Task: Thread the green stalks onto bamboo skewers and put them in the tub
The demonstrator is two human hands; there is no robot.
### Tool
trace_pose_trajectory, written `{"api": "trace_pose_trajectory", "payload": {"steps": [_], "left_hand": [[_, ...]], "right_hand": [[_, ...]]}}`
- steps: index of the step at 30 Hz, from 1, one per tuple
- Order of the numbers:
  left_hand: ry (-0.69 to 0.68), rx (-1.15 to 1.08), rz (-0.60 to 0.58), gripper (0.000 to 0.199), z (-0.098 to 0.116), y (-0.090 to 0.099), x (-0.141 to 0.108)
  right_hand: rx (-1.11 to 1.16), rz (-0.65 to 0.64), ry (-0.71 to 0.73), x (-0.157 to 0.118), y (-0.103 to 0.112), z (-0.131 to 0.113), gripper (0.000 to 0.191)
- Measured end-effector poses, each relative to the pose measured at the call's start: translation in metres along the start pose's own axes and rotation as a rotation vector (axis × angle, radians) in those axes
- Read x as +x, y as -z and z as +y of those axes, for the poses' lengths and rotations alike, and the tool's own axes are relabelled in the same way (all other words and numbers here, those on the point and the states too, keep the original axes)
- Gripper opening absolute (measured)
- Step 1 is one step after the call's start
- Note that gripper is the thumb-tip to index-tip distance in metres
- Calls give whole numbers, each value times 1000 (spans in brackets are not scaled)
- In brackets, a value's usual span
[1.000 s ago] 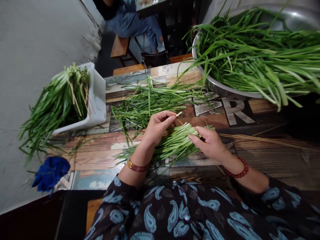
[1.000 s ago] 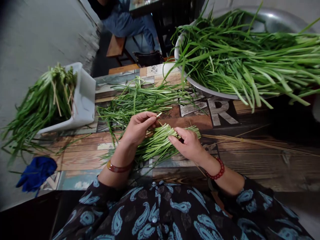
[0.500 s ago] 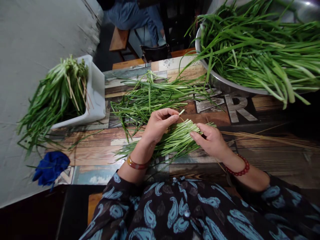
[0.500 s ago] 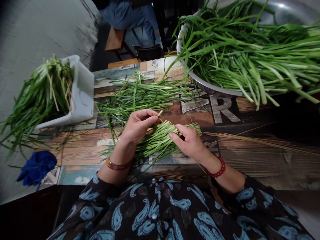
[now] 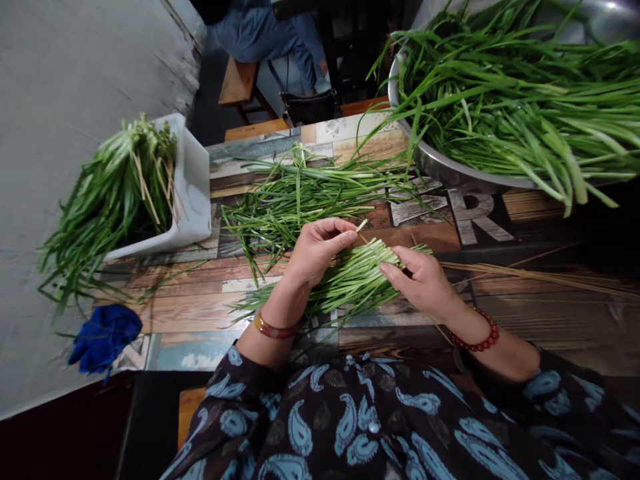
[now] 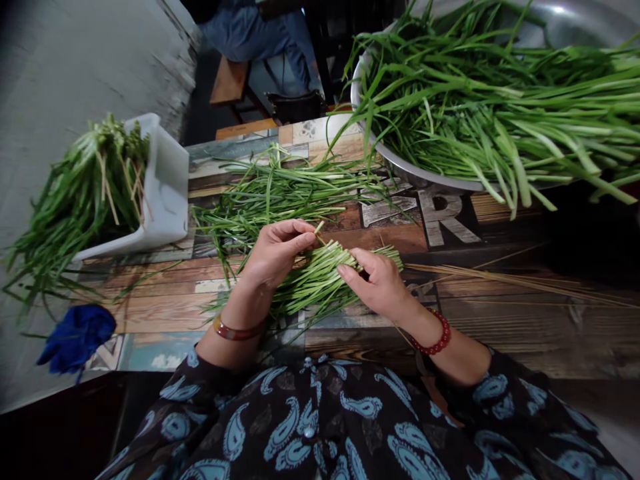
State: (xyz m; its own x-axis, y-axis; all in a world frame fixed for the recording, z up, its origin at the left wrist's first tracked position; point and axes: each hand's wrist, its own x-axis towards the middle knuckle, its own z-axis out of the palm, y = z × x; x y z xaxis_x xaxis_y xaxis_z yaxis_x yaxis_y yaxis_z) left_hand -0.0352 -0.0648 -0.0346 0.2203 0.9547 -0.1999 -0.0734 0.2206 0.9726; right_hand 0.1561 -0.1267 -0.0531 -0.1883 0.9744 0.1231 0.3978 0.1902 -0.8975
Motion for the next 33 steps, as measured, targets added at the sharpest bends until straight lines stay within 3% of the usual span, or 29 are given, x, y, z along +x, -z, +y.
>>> {"api": "trace_pose_trajectory", "payload": {"steps": [17,33], "left_hand": [[63,-4,-22,25,2,1,-1],[28,67,-45,25,5,2,0]], "right_hand": [[-1,0,-17,-1,0,1,16],[-22,4,2,0,0,1,19]]}}
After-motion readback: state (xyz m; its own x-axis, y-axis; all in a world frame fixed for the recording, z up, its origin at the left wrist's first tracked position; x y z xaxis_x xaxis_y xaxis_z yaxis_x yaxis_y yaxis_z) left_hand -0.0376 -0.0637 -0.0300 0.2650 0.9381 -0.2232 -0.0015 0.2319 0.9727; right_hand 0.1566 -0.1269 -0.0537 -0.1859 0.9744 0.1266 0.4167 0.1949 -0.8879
